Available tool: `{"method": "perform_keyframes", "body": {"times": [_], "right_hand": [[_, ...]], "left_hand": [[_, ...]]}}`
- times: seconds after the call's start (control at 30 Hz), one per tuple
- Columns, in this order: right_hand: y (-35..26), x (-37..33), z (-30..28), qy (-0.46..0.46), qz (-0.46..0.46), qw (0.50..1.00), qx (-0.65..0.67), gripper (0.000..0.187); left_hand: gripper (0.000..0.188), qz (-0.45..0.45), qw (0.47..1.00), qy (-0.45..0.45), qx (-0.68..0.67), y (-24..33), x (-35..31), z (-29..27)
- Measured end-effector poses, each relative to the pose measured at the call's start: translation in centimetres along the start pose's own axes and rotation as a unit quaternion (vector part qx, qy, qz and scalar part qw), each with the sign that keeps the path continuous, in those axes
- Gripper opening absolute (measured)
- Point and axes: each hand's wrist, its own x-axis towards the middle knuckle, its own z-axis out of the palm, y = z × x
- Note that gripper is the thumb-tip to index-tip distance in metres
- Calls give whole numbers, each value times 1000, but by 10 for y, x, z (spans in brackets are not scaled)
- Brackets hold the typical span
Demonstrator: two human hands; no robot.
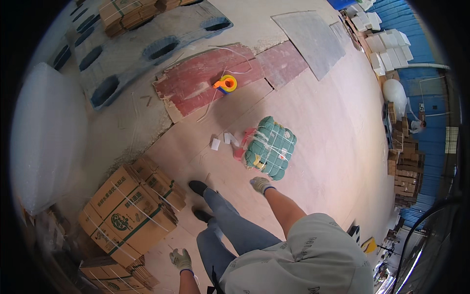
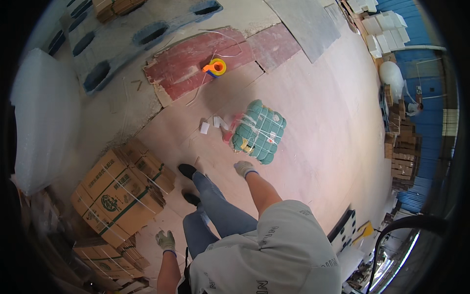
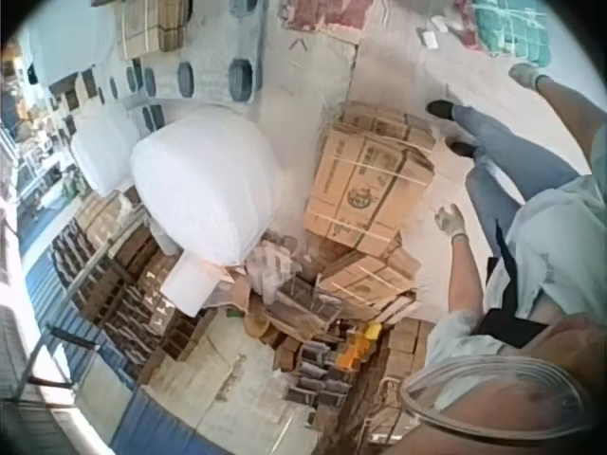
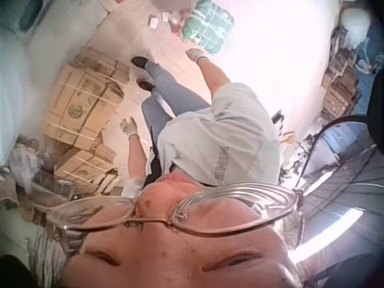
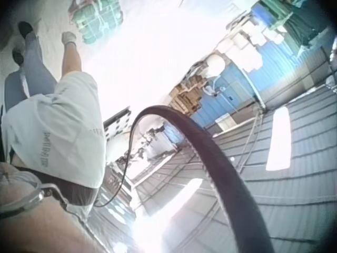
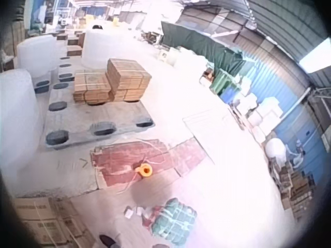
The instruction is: The person assembles flat-packed cardboard boxes in a warehouse. They cut the binding straps, fold the boxes into shape, and seal them with tape.
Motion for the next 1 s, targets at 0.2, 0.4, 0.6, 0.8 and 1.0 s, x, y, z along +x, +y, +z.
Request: {"method": "perform_keyframes", "body": {"times": [0.2, 0.4, 0.6, 0.8, 1.0], "right_hand": [[167, 65, 4, 48, 87, 993, -63, 35], [155, 132, -32, 121, 155, 980, -2, 74], [149, 189, -44, 268, 179, 944, 70, 85], [161, 192, -51, 113, 66, 991, -27, 45], [11, 56, -32, 47, -121, 979, -158, 41]], "left_hand": [[45, 136, 990, 28, -2, 41, -26, 64], [35, -10, 999, 50, 1, -35, -49, 156], [23, -42, 959, -127, 251, -180, -113, 255], [25, -67, 986, -141, -57, -58, -182, 316], [28, -103, 957, -39, -269, 7, -250, 317]]}}
